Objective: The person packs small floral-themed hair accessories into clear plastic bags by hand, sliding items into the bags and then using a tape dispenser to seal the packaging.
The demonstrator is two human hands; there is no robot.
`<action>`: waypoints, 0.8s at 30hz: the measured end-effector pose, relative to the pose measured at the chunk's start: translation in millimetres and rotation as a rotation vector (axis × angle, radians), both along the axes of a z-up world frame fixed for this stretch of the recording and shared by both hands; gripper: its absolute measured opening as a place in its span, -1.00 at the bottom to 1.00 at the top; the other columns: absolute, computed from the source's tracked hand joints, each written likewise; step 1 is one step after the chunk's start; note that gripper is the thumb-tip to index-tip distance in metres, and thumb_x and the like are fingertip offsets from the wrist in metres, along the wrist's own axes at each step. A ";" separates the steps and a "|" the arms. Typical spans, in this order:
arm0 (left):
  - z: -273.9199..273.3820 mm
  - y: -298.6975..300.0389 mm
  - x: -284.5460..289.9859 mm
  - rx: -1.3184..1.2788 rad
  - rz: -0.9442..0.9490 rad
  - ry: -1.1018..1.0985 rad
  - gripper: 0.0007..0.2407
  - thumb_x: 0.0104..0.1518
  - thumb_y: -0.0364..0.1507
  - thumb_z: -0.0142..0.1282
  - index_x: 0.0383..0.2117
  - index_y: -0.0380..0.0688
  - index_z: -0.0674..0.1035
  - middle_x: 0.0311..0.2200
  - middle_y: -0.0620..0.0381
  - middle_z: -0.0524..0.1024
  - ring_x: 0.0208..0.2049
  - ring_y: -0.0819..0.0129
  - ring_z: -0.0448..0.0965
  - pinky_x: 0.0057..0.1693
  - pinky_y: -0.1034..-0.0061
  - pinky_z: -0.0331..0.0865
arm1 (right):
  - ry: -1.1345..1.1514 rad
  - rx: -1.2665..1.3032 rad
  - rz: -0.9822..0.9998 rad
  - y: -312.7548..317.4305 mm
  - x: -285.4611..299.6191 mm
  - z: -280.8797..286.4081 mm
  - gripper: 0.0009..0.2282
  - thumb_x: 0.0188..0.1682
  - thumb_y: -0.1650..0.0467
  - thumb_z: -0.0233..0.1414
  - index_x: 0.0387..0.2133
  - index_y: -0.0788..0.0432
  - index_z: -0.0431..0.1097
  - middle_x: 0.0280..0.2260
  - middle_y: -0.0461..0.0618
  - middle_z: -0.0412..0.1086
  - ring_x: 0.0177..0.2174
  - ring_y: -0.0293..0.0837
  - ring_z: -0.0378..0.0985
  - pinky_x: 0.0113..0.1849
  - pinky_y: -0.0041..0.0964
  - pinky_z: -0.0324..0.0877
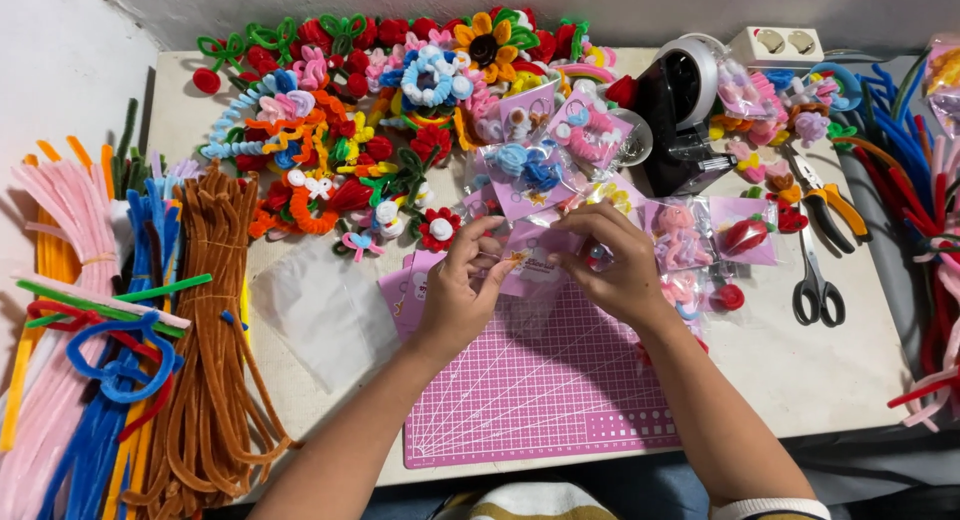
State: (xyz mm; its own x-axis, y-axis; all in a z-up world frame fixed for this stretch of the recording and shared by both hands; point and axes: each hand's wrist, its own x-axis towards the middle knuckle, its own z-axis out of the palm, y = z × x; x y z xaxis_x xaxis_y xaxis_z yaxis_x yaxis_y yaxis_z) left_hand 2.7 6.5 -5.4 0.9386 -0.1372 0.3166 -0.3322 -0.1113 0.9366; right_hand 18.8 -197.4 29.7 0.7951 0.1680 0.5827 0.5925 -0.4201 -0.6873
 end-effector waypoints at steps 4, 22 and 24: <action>2.0 -0.6 -1.4 0.005 -0.004 -0.002 -0.62 0.18 -0.58 0.12 0.14 -0.11 0.38 -0.33 -0.10 0.57 -0.26 -0.07 0.70 -0.22 0.21 0.63 | -0.018 -0.023 -0.016 0.9 -0.1 -3.6 -0.85 -0.17 0.55 0.30 -0.35 0.22 0.56 -0.40 0.06 0.47 -0.49 -0.03 0.51 -0.41 -0.21 0.44; -1.7 -7.7 -6.5 0.067 0.009 0.009 -0.62 0.15 -0.55 0.15 0.12 -0.10 0.40 -0.30 -0.10 0.62 -0.25 -0.11 0.69 -0.25 0.19 0.64 | -0.212 -0.089 -0.027 -53.1 -1.4 17.2 -0.78 -0.15 0.54 0.28 -0.22 0.19 0.55 -0.41 0.00 0.52 -0.41 0.02 0.58 -0.31 -0.15 0.49; -2.5 -7.8 -8.3 0.069 -0.013 0.025 -0.62 0.16 -0.54 0.13 0.12 -0.14 0.39 -0.20 -0.20 0.62 -0.14 -0.19 0.64 -0.18 0.10 0.63 | -0.273 -0.044 -0.255 -86.0 -5.2 47.7 -0.87 -0.02 0.64 0.20 -0.24 0.29 0.54 -0.38 0.08 0.52 -0.39 0.03 0.60 -0.25 -0.18 0.50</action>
